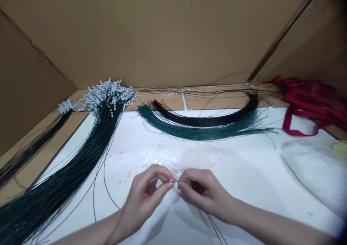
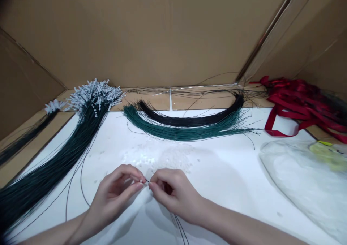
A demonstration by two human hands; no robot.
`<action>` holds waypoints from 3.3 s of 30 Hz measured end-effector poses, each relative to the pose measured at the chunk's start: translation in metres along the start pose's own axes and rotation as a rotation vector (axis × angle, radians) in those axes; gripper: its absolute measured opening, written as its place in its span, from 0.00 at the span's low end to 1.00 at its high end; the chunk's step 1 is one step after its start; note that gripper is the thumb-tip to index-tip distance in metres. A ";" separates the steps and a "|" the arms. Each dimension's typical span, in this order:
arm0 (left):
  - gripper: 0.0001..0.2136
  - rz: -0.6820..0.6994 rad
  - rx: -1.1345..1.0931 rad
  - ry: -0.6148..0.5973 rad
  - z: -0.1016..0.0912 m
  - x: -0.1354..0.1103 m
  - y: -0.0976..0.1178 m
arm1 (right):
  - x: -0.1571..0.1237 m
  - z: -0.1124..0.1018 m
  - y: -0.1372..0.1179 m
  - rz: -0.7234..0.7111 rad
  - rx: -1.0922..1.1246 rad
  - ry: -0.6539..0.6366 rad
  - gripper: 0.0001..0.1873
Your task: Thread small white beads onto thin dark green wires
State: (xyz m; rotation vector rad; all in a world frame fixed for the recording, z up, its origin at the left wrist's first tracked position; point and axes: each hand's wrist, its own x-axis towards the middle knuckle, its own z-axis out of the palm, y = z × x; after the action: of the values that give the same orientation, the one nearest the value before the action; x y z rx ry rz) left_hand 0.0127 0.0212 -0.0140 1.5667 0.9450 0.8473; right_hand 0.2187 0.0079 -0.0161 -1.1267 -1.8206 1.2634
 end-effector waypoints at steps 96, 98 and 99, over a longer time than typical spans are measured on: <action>0.06 0.032 0.104 -0.071 0.001 0.003 -0.001 | 0.001 0.002 0.005 -0.137 -0.101 -0.006 0.10; 0.05 0.027 0.106 -0.076 0.001 0.004 -0.002 | 0.001 0.002 0.005 -0.135 -0.099 -0.006 0.10; 0.05 0.024 0.108 -0.078 0.001 0.004 -0.002 | 0.000 0.002 0.005 -0.133 -0.099 -0.006 0.10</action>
State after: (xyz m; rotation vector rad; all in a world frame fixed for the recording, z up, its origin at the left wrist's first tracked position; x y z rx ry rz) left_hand 0.0147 0.0245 -0.0155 1.6948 0.9301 0.7565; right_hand 0.2182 0.0083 -0.0217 -1.0360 -1.9463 1.1122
